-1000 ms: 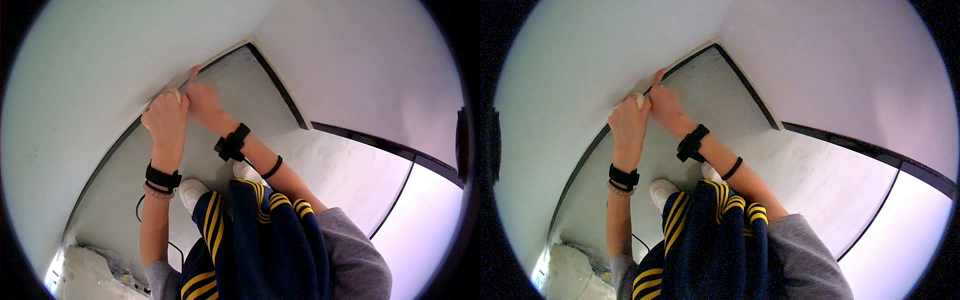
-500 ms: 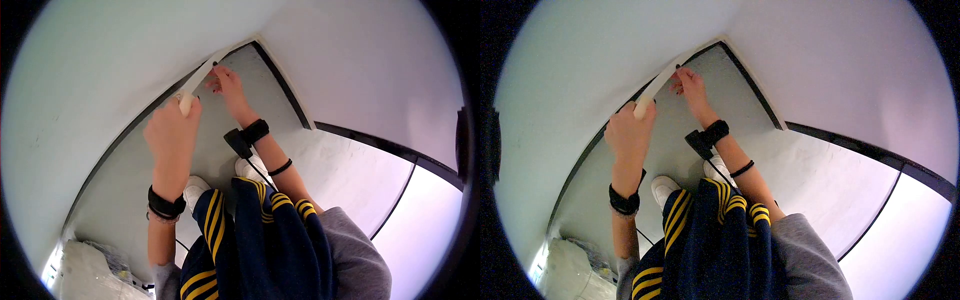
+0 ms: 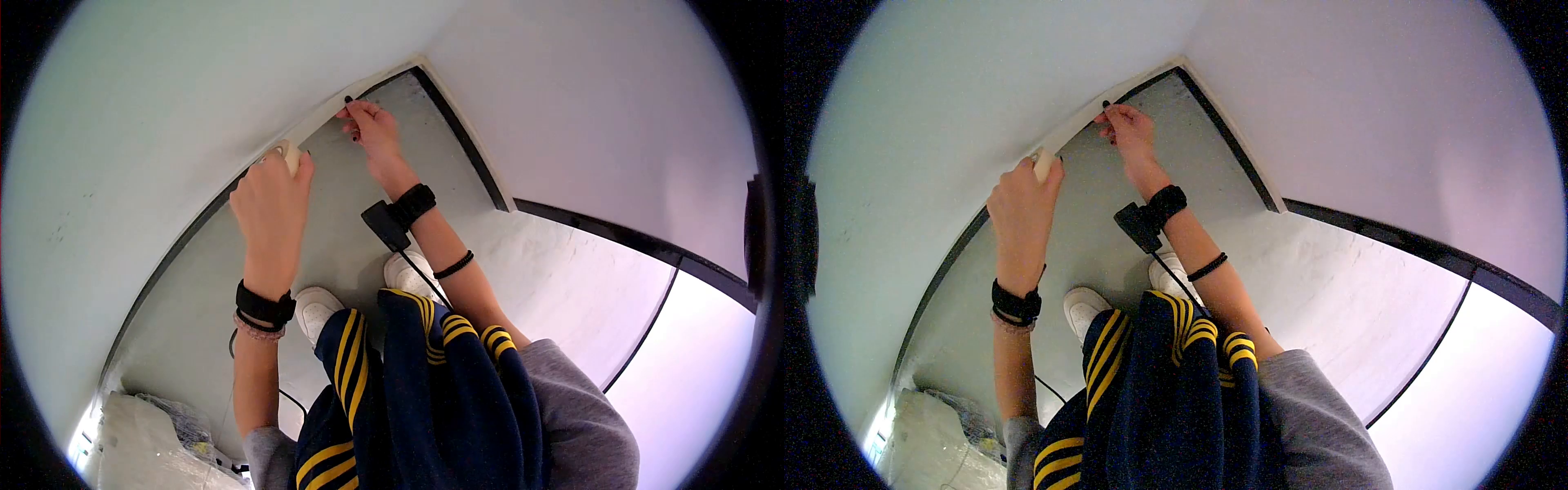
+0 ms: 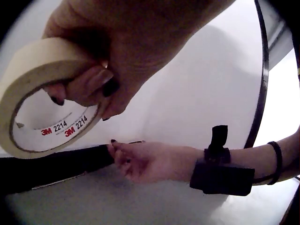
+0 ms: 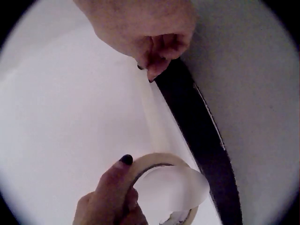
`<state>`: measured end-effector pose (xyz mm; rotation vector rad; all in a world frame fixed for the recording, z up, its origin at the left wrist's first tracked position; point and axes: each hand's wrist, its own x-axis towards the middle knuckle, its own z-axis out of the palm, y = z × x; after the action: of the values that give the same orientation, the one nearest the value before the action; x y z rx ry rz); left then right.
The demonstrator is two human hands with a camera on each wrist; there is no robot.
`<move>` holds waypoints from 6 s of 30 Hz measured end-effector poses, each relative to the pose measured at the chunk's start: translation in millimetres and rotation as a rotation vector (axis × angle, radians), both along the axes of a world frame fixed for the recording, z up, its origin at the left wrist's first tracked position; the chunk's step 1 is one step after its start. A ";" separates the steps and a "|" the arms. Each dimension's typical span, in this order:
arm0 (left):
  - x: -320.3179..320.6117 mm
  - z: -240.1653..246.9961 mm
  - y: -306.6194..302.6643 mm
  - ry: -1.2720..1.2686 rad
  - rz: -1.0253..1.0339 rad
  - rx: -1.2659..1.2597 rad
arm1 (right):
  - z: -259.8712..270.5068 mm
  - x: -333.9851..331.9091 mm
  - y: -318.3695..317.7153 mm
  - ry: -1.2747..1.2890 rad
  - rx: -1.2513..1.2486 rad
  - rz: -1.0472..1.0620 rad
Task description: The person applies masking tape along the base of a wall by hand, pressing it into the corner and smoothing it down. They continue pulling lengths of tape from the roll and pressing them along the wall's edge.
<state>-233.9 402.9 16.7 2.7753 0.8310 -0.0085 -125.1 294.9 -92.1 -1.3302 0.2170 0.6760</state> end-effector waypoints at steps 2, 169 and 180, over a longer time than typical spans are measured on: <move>2.4 -4.8 0.5 0.000 -0.010 0.020 | -3.5 1.9 0.6 0.002 -0.004 0.000; -7.4 -38.9 -19.6 -0.003 -0.079 0.212 | 3.2 -30.9 -0.9 -0.958 -1.112 0.671; -5.8 -60.3 -36.4 -0.010 -0.088 0.239 | -12.1 -47.9 -3.9 -0.832 -0.897 0.771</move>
<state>-239.7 366.5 -43.6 3.0304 0.7510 0.0957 -173.0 291.0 -104.2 -2.4888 -0.8000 0.5974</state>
